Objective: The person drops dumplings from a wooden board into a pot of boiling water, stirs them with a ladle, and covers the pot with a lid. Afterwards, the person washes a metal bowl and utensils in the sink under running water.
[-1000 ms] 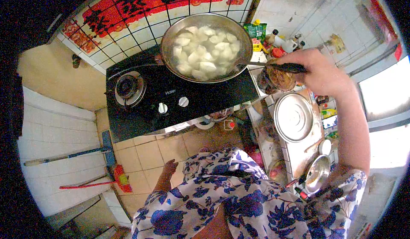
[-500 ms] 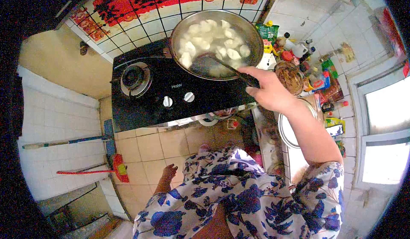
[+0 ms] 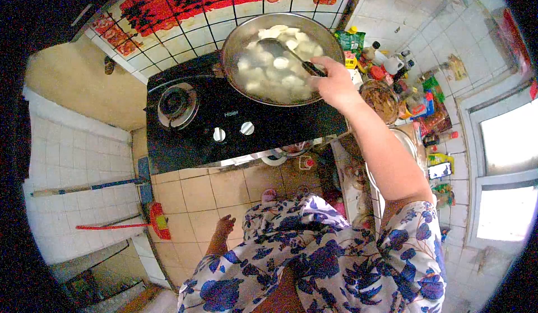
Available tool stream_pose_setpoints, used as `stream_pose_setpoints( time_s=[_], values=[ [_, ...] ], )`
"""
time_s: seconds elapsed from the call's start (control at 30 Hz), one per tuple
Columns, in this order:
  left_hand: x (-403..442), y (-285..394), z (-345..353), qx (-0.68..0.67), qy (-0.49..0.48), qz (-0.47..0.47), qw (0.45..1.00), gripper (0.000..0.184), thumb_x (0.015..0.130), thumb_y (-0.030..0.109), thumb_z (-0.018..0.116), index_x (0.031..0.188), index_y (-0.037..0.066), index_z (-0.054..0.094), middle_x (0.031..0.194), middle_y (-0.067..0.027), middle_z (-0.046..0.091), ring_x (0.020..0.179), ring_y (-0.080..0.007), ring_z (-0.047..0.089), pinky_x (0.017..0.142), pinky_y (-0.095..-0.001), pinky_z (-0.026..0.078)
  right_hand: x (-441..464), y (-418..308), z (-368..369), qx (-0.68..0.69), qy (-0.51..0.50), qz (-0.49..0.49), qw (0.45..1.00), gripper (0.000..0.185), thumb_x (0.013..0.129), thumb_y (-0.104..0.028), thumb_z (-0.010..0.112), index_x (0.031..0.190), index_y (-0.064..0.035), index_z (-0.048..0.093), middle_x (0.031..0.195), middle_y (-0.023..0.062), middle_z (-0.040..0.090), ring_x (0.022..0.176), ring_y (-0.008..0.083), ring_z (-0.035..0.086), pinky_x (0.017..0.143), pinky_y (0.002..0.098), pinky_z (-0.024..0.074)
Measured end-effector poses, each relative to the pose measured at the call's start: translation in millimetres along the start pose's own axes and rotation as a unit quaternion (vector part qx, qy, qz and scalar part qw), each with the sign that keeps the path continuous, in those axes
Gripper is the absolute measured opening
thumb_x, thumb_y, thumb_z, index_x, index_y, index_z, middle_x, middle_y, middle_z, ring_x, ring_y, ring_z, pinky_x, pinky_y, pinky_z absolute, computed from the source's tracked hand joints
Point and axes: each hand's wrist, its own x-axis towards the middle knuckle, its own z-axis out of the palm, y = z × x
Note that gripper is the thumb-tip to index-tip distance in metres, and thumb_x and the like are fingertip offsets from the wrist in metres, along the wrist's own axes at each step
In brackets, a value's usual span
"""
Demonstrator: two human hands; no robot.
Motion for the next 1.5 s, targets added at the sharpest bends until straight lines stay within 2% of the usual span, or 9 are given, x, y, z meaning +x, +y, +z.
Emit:
stream_pose_setpoints(
  time_s=[0.13, 0.43, 0.57, 0.93, 1.07, 1.17, 1.27, 1.37, 1.5],
  values=[
    [34.8, -43.3, 7.8, -0.023, -0.008, 0.04, 0.999, 0.06, 0.084, 0.031, 0.066, 0.13, -0.003, 0.048, 0.125, -0.0221, 0.055, 0.115, -0.0282, 0.055, 0.097, -0.0338, 0.043, -9.8, 14.9, -17.0, -0.084, 0.054, -0.124, 0.987, 0.044, 0.079, -0.001, 0.059, 0.123, -0.0026, 0.055, 0.101, 0.0096, 0.064, 0.089, 0.0173, 0.058, 0.081, 0.0282, 0.0455],
    [68.3, -44.7, -4.3, 0.145, -0.008, 0.178, 0.973, 0.063, 0.083, 0.038, 0.064, 0.129, -0.002, 0.049, 0.122, -0.0226, 0.057, 0.114, -0.029, 0.056, 0.096, -0.0336, 0.044, -86.6, -41.7, -111.5, -0.151, -0.016, -0.143, 0.978, 0.046, 0.075, 0.0, 0.061, 0.121, -0.001, 0.056, 0.116, 0.0167, 0.061, 0.114, 0.027, 0.055, 0.1, 0.0341, 0.0389],
    [20.8, 15.9, -9.0, -0.009, 0.018, 0.018, 1.0, 0.064, 0.083, 0.039, 0.064, 0.13, -0.002, 0.048, 0.122, -0.0226, 0.057, 0.112, -0.029, 0.057, 0.095, -0.034, 0.044, -104.5, -71.4, -154.3, -0.232, -0.057, -0.156, 0.959, 0.05, 0.07, 0.005, 0.062, 0.119, -0.004, 0.058, 0.116, 0.0168, 0.061, 0.11, 0.0299, 0.057, 0.097, 0.0361, 0.0411],
    [49.0, -20.4, -3.5, 0.121, -0.025, 0.157, 0.98, 0.06, 0.083, 0.031, 0.068, 0.13, -0.001, 0.048, 0.123, -0.0203, 0.057, 0.112, -0.0273, 0.057, 0.093, -0.0329, 0.046, -85.2, -72.0, -137.3, -0.196, -0.213, -0.132, 0.948, 0.041, 0.074, 0.001, 0.064, 0.114, -0.0024, 0.059, 0.109, 0.0161, 0.064, 0.102, 0.0277, 0.06, 0.089, 0.0352, 0.0452],
    [42.7, -22.3, 9.2, -0.044, 0.021, 0.03, 0.998, 0.06, 0.083, 0.031, 0.068, 0.13, -0.002, 0.048, 0.123, -0.0211, 0.057, 0.111, -0.0264, 0.057, 0.093, -0.0331, 0.046, -87.5, -41.8, -92.5, -0.106, -0.195, -0.113, 0.968, 0.043, 0.076, 0.003, 0.06, 0.119, -0.0029, 0.056, 0.112, 0.0166, 0.062, 0.105, 0.0275, 0.059, 0.092, 0.0346, 0.0444],
    [22.7, -19.5, -11.1, 0.503, -0.028, 0.293, 0.813, 0.06, 0.085, 0.033, 0.065, 0.13, -0.003, 0.047, 0.125, -0.0217, 0.055, 0.112, -0.0267, 0.057, 0.095, -0.0325, 0.045, -80.4, -22.4, -62.0, -0.06, -0.16, -0.142, 0.975, 0.043, 0.077, 0.002, 0.06, 0.119, -0.0032, 0.056, 0.113, 0.0178, 0.062, 0.107, 0.0282, 0.059, 0.094, 0.0348, 0.0433],
    [26.6, -41.1, 0.6, 0.191, -0.017, 0.161, 0.968, 0.061, 0.086, 0.035, 0.062, 0.129, -0.004, 0.047, 0.125, -0.0217, 0.055, 0.113, -0.0281, 0.056, 0.096, -0.0326, 0.044, -72.1, -23.9, -43.1, -0.055, -0.134, -0.142, 0.979, 0.04, 0.077, 0.001, 0.059, 0.117, -0.0021, 0.056, 0.111, 0.0185, 0.062, 0.108, 0.0292, 0.058, 0.094, 0.0344, 0.0432],
    [7.7, -29.0, 12.8, -0.146, 0.038, -0.012, 0.988, 0.061, 0.086, 0.036, 0.061, 0.129, -0.005, 0.047, 0.124, -0.0222, 0.055, 0.114, -0.029, 0.056, 0.097, -0.0321, 0.043, -59.1, -26.3, -31.4, -0.039, -0.111, -0.137, 0.984, 0.038, 0.077, -0.001, 0.06, 0.115, -0.0013, 0.057, 0.109, 0.0191, 0.062, 0.105, 0.0315, 0.059, 0.093, 0.035, 0.0441],
    [2.8, -34.3, 16.5, -0.086, 0.038, 0.003, 0.996, 0.06, 0.084, 0.032, 0.064, 0.129, -0.005, 0.047, 0.122, -0.0237, 0.056, 0.114, -0.0289, 0.056, 0.097, -0.0316, 0.043, -39.2, -17.6, -17.8, -0.028, -0.072, -0.138, 0.987, 0.04, 0.078, 0.0, 0.058, 0.117, -0.0018, 0.056, 0.105, 0.0132, 0.064, 0.101, 0.0209, 0.059, 0.091, 0.0307, 0.0429]
  ],
)
